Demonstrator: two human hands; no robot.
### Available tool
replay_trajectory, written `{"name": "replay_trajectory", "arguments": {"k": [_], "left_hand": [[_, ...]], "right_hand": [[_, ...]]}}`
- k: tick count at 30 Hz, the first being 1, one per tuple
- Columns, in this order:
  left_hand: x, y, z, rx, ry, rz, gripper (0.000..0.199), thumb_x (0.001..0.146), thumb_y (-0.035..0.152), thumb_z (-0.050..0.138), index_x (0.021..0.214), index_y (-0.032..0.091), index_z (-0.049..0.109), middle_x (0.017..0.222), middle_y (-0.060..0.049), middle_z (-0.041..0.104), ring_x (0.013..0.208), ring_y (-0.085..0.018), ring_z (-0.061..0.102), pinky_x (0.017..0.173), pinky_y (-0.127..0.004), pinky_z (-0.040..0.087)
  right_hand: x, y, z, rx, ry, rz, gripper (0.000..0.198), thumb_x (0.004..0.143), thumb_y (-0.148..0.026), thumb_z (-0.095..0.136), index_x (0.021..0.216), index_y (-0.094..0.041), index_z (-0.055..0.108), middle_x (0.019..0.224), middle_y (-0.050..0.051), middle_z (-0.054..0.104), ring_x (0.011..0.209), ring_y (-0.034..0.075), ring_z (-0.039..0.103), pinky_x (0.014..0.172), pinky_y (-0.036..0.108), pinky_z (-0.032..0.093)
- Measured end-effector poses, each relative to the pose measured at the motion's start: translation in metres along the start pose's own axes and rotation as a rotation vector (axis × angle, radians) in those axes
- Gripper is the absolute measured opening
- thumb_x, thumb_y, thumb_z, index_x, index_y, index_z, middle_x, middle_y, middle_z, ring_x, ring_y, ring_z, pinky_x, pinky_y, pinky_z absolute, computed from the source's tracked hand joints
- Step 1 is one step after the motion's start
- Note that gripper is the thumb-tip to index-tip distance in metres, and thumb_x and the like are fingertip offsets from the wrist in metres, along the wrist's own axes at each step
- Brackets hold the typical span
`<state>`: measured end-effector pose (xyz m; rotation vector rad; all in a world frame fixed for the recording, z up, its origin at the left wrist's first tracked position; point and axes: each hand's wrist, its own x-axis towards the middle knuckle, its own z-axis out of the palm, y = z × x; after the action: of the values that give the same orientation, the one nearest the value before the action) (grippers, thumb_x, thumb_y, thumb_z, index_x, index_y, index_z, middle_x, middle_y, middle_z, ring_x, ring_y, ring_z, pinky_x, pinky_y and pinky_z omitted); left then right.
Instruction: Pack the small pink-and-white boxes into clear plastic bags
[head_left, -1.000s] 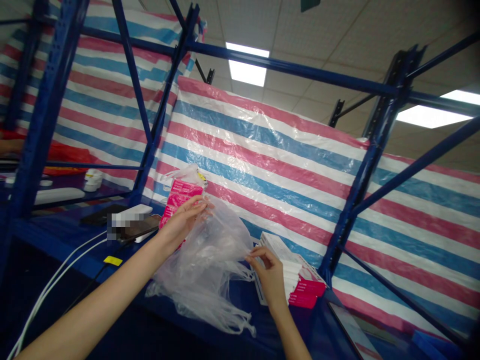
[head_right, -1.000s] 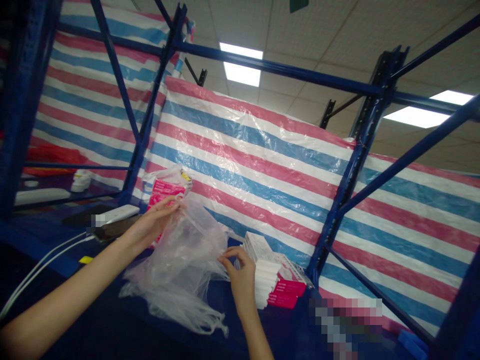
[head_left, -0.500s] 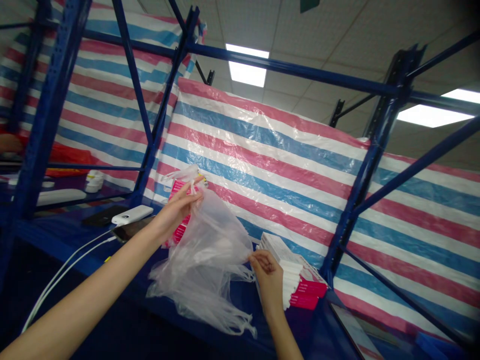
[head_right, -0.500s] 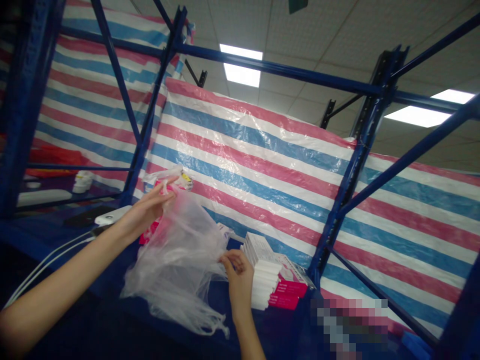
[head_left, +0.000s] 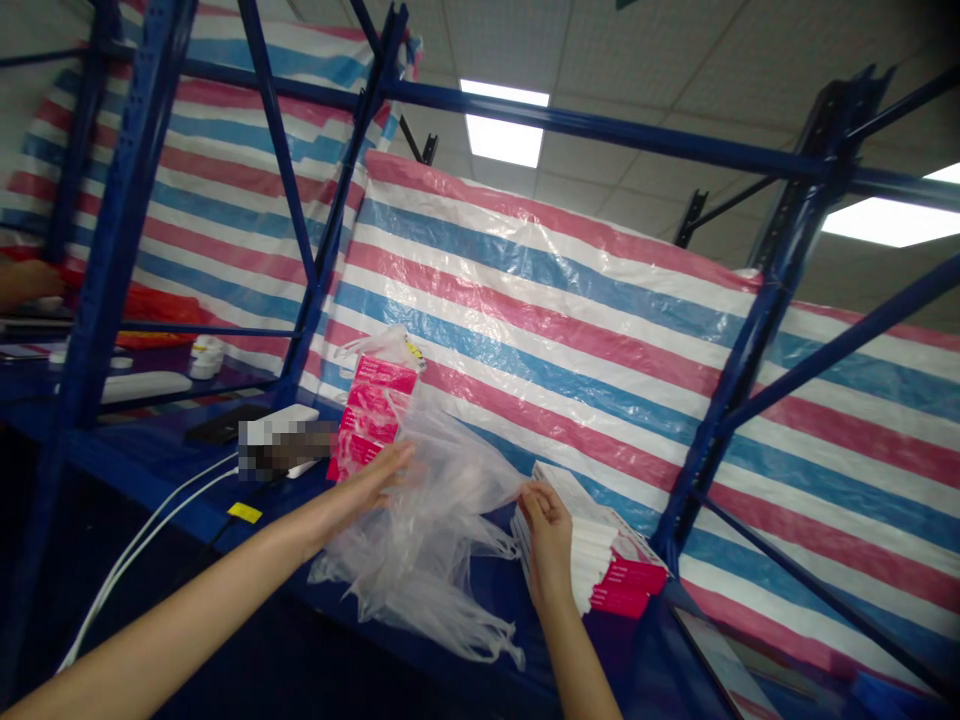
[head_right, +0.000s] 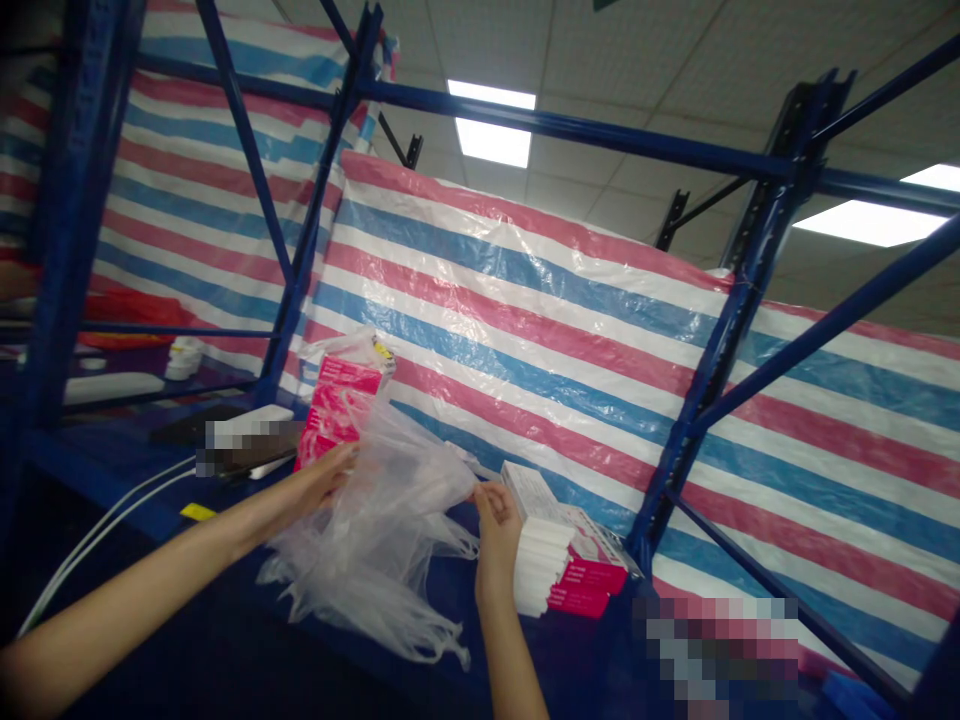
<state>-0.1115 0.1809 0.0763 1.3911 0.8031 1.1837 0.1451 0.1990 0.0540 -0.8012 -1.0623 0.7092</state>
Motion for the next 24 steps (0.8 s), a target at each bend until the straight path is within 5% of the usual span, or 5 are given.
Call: {"name": "replay_trajectory", "arguments": {"k": [3,6,10,19,24], "left_hand": [[-0.015,-0.023,0.009,0.258,-0.066,0.107,0.065,0.068,0.045,0.064,0.124,0.023,0.042,0.11,-0.008,0.059,0.091,-0.021,0.057,0.07,-0.03,0.042],[-0.011,-0.03,0.012,0.422,-0.076,0.195,0.04,0.065,0.033,0.065,0.101,0.017,0.06,0.092,-0.006,0.064,0.078,-0.018,0.057,0.068,-0.029,0.041],[0.009,-0.023,0.007,0.166,-0.041,0.127,0.018,0.065,0.029,0.06,0.073,0.013,0.063,0.076,-0.006,0.066,0.076,-0.02,0.06,0.072,-0.029,0.043],[-0.003,0.01,0.013,-0.552,-0.291,-0.034,0.054,0.069,0.006,0.054,0.121,0.021,0.048,0.1,-0.007,0.066,0.099,-0.022,0.06,0.087,-0.033,0.043],[-0.013,0.018,0.014,-0.671,-0.33,0.032,0.066,0.073,0.001,0.05,0.133,0.023,0.036,0.112,-0.01,0.062,0.107,-0.023,0.057,0.087,-0.034,0.045]], "right_hand": [[0.005,0.012,0.001,0.041,0.02,0.047,0.025,0.059,-0.036,0.071,0.074,-0.02,0.058,0.069,-0.001,0.063,0.067,0.015,0.061,0.07,0.029,0.05],[0.008,0.016,0.003,0.043,0.035,0.049,0.024,0.06,-0.037,0.069,0.074,-0.021,0.056,0.07,-0.001,0.063,0.07,0.016,0.062,0.072,0.03,0.051],[0.001,0.011,0.011,0.042,0.027,0.027,0.039,0.067,-0.041,0.064,0.099,-0.023,0.051,0.094,0.003,0.065,0.082,0.018,0.063,0.077,0.033,0.05],[-0.069,0.017,0.045,-0.366,-0.303,-0.168,0.041,0.071,-0.033,0.062,0.11,-0.022,0.054,0.113,0.006,0.058,0.102,0.022,0.055,0.088,0.038,0.042],[-0.084,0.02,0.046,-0.438,-0.12,-0.414,0.043,0.078,-0.027,0.057,0.118,-0.022,0.044,0.115,0.008,0.053,0.096,0.019,0.055,0.086,0.038,0.043]]}}
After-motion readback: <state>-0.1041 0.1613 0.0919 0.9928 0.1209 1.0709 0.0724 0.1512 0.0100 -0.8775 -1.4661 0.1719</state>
